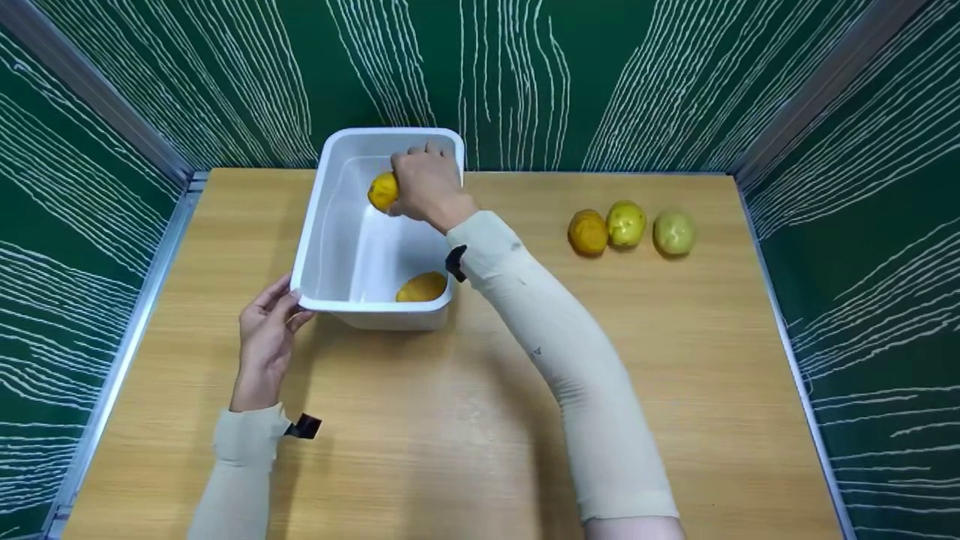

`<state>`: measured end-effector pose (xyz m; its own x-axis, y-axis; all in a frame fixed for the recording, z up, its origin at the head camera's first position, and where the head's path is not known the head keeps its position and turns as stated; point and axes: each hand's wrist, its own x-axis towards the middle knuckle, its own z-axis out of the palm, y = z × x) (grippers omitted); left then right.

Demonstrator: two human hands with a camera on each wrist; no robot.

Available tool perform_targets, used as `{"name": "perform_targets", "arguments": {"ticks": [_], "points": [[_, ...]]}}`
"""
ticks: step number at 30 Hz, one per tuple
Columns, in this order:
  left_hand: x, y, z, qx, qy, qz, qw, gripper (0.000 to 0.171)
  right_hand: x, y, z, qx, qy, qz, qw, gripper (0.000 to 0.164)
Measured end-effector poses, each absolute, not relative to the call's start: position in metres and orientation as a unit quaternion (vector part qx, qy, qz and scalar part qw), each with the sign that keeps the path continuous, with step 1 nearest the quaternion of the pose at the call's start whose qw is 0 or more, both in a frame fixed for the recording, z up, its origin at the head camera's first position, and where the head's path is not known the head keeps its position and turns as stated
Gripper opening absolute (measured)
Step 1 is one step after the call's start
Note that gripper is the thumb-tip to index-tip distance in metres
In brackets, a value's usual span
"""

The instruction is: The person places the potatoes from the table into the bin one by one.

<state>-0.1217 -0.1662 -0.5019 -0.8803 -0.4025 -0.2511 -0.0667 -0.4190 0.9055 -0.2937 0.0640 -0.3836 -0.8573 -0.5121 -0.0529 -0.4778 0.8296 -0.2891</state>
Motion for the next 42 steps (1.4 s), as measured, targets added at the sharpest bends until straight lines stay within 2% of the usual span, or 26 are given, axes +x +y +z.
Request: {"name": "perform_targets", "arguments": {"ticks": [32, 42], "points": [[-0.124, -0.167, -0.505, 0.212, -0.537, -0.809, 0.113, 0.04, -0.3, 0.036, -0.426, -0.137, 0.949, -0.184, 0.214, 0.045], [-0.122, -0.166, -0.505, 0.21, -0.535, -0.812, 0.108, 0.041, -0.305, 0.035, -0.445, -0.135, 0.951, -0.128, 0.248, 0.041]]}}
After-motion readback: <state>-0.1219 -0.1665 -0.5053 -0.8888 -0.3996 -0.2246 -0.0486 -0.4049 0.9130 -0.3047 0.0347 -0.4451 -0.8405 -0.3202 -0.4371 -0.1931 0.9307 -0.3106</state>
